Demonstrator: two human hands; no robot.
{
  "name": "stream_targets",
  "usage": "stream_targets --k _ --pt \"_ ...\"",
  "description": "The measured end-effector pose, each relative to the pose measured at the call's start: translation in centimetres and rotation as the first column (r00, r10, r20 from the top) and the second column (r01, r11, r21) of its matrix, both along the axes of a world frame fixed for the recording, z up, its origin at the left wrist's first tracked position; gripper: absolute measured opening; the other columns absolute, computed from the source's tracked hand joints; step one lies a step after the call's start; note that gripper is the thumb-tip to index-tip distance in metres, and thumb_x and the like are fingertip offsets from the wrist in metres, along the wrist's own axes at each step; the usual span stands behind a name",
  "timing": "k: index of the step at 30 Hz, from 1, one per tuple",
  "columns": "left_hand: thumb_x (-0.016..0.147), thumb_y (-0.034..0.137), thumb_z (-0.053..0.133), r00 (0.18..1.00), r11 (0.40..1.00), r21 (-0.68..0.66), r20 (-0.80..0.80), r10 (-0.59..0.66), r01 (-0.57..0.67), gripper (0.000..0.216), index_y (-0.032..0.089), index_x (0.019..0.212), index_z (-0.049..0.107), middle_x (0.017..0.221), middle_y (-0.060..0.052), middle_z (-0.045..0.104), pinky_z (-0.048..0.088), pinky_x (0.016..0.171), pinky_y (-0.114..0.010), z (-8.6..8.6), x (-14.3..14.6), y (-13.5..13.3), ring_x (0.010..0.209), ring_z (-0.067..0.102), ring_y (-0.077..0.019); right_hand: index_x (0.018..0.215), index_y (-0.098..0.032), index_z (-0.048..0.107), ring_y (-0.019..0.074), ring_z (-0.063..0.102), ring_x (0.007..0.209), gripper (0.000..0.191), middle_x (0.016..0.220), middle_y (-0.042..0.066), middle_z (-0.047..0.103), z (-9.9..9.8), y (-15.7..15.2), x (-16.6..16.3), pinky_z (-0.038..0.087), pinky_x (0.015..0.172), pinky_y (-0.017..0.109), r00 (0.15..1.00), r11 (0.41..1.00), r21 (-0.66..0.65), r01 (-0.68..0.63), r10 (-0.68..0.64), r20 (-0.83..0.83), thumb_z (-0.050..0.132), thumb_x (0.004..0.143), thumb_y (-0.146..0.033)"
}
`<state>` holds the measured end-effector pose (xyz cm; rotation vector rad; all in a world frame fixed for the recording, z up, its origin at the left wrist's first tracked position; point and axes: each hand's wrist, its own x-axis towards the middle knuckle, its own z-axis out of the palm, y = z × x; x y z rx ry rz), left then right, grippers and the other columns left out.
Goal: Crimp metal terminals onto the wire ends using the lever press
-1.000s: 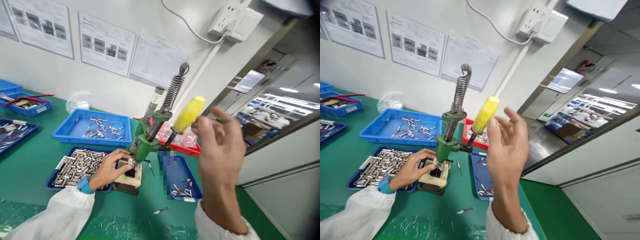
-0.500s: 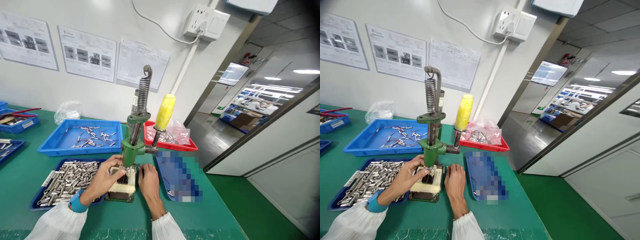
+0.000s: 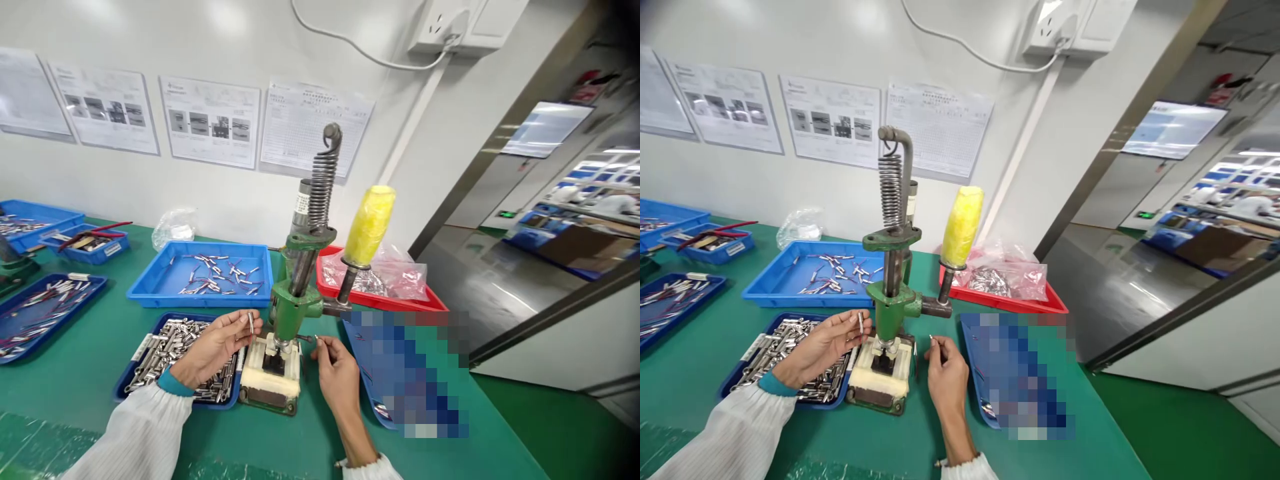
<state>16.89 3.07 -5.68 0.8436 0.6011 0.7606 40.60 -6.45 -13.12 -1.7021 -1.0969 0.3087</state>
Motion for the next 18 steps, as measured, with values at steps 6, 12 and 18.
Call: stream_targets --k 6,12,18 --pt "0.077 0.03 0.086 0.997 0.997 -0.049 0.045 0.069 -0.067 0.031 0.016 0.103 0.077 0.098 -0.007 0.078 0.056 0.083 -0.024 0.07 -0.33 0.07 0.088 0.071 -0.0142 0.086 -0.018 0.065 0.0183 0.057 0.055 0.044 0.066 0.004 0.068 0.14 -0.06 -0.24 0.042 0.057 0.027 0.999 1.0 -0.013 -0.018 0.018 -0.047 0.048 0.093 -0.058" --pt "0.075 0.042 0.087 0.993 0.985 0.13 -0.013 0.116 -0.114 0.039 0.019 0.104 0.074 0.1 -0.006 0.079 0.054 0.086 -0.026 -0.23 -0.35 0.02 0.096 0.07 -0.0171 0.089 -0.018 0.066 0.0211 0.062 0.062 0.046 0.07 0.006 0.07 0.24 -0.12 -0.42 0.045 0.063 0.029 0.999 0.999 -0.022 -0.03 0.029 -0.045 0.048 0.094 -0.06" --pt "0.085 0.04 0.076 0.913 0.752 0.625 -0.151 0.38 -0.21 0.025 0.02 0.101 0.073 0.106 -0.006 0.077 0.051 0.093 -0.033 -0.77 -0.47 -0.13 0.102 0.068 -0.0217 0.091 -0.018 0.066 0.0215 0.063 0.062 0.048 0.07 0.006 0.07 0.18 -0.18 -0.48 0.044 0.062 0.029 0.999 0.999 -0.03 -0.031 0.03 -0.037 0.046 0.095 -0.062"
